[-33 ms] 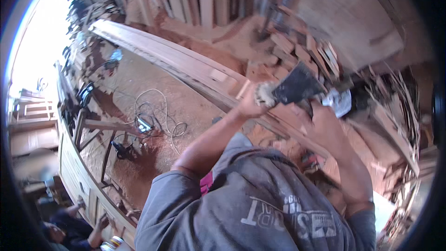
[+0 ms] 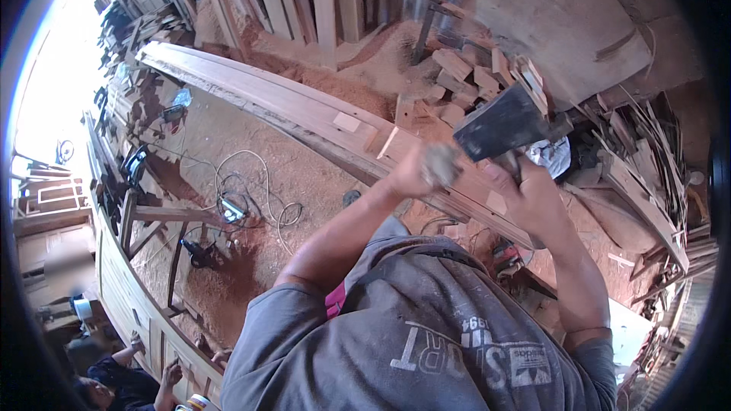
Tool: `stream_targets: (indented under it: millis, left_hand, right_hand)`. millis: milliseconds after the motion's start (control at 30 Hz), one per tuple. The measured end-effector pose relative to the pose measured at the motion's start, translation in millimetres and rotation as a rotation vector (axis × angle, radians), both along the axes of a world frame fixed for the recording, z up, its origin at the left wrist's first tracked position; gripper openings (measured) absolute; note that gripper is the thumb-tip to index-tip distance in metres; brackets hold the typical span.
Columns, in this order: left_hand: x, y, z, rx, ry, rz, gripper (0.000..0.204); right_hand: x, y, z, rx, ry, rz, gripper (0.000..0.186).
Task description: The person uses a circular saw to cut a long wooden plank and then uses a hand axe to repeatedly chip and shape a small section of the wood. The person holds the wood with one hand and strikes it with the axe in the other.
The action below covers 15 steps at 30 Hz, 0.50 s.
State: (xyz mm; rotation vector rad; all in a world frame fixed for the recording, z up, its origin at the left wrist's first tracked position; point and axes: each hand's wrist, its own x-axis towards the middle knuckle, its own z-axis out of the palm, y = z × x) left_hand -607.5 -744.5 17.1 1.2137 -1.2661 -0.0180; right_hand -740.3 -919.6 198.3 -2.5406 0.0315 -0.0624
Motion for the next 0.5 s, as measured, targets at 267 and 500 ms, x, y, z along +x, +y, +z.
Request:
stream_targets:
  millis: [267,500]
  left_hand:
    - [-6,-6,59,-0.154,1.268,0.037,0.015]
    - [11,11,78,0.309,0.739,0.142,0.029]
  right_hand:
    - [-42,-16,-3,0.771,-0.071,-0.430,0.037]
    - [-63,-24,-21,0.806,0.039,-0.565,0.041]
